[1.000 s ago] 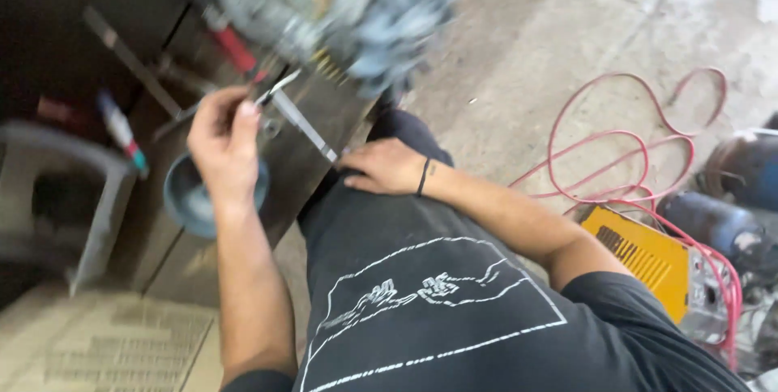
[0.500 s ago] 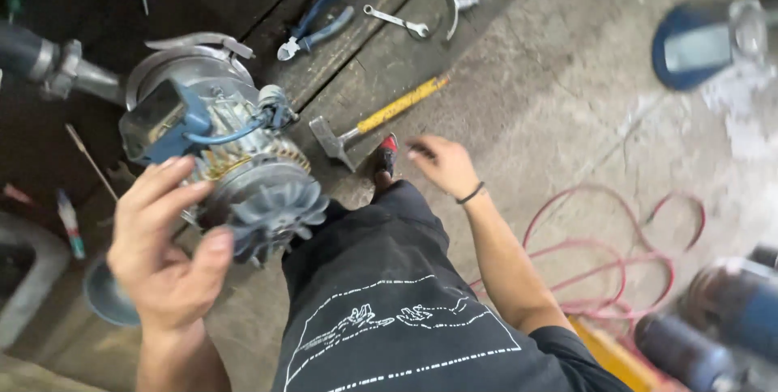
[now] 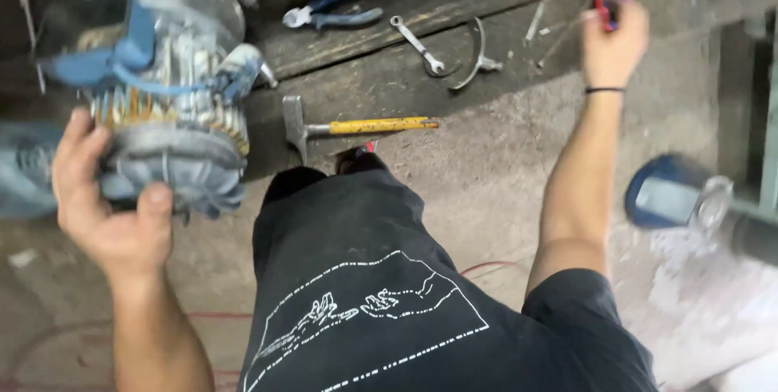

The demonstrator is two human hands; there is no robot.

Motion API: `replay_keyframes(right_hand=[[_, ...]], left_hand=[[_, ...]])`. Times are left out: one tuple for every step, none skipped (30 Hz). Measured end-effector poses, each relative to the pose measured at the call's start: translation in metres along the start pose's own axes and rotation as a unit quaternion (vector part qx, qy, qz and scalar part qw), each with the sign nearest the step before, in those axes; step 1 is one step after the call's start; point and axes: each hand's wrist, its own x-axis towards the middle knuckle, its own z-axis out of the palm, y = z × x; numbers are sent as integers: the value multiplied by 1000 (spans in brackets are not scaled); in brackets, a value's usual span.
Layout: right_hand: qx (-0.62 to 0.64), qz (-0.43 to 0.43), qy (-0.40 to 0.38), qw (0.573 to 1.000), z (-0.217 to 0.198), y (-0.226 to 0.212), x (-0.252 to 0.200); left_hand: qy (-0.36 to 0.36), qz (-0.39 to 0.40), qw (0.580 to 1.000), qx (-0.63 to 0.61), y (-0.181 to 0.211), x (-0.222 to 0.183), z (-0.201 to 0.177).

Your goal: Disassembling an electric motor by removing fasteners and separating the housing components on a workbench.

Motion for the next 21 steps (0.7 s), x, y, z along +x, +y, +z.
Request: replay_keyframes(right_hand=[[-64,19,32,997,11,42,4],[-127,36,66,989,25,83,10],[-108,23,55,992,28,93,11],[-134,77,4,988,31,104,12],[-163,127,-47,977,37,116,16],[-146,113,-56,981,45,120,14],[-130,39,-20,991,50,126,12],[-110,-34,16,993,56,133,11],[-96,-43,10,994,64,147,6],[-115,-3,26,993,72,163,2],[-137,42,42,989,75,180,-8],[-127,38,36,990,88,202,-15],[-188,116,15,975,97,226,-26],[-246,191,-10,950,106,249,-35],[-244,189,-13,951,109,248,-45],[-249,207,43,945,112,247,-54],[-256,223,101,935,109,249,-63],[-258,222,101,935,83,197,-86],[-85,170,173,966,73,106,-88],[92,110,238,961,64,-11,-48],[87,113,240,960,77,-66,-55]], left_hand=[[56,5,998,-39,-4,-3,7],[113,11,991,-77,-9,-6,12],[121,-3,991,-57,-5,-7,13],[130,-23,989,-66,-1,-6,13],[142,-40,986,-75,0,-4,14],[151,-51,986,-56,2,-4,12],[142,-44,986,-69,3,-3,11],[134,-37,987,-82,4,-1,10],[139,-45,987,-68,5,-2,9],[139,-33,988,-62,4,-2,9],[134,-20,989,-59,3,-1,9],[135,-26,989,-49,4,-3,8],[133,-29,989,-59,4,-4,8],[131,-33,988,-69,4,-4,9],[131,-36,989,-66,3,-5,8],[135,-26,989,-52,3,-5,8],[139,-15,989,-43,1,-4,11],[139,-16,989,-44,-1,-4,9],[134,-3,990,-36,-3,-3,9],[129,11,991,-29,-5,-1,8],[126,14,991,-34,-7,0,7]])
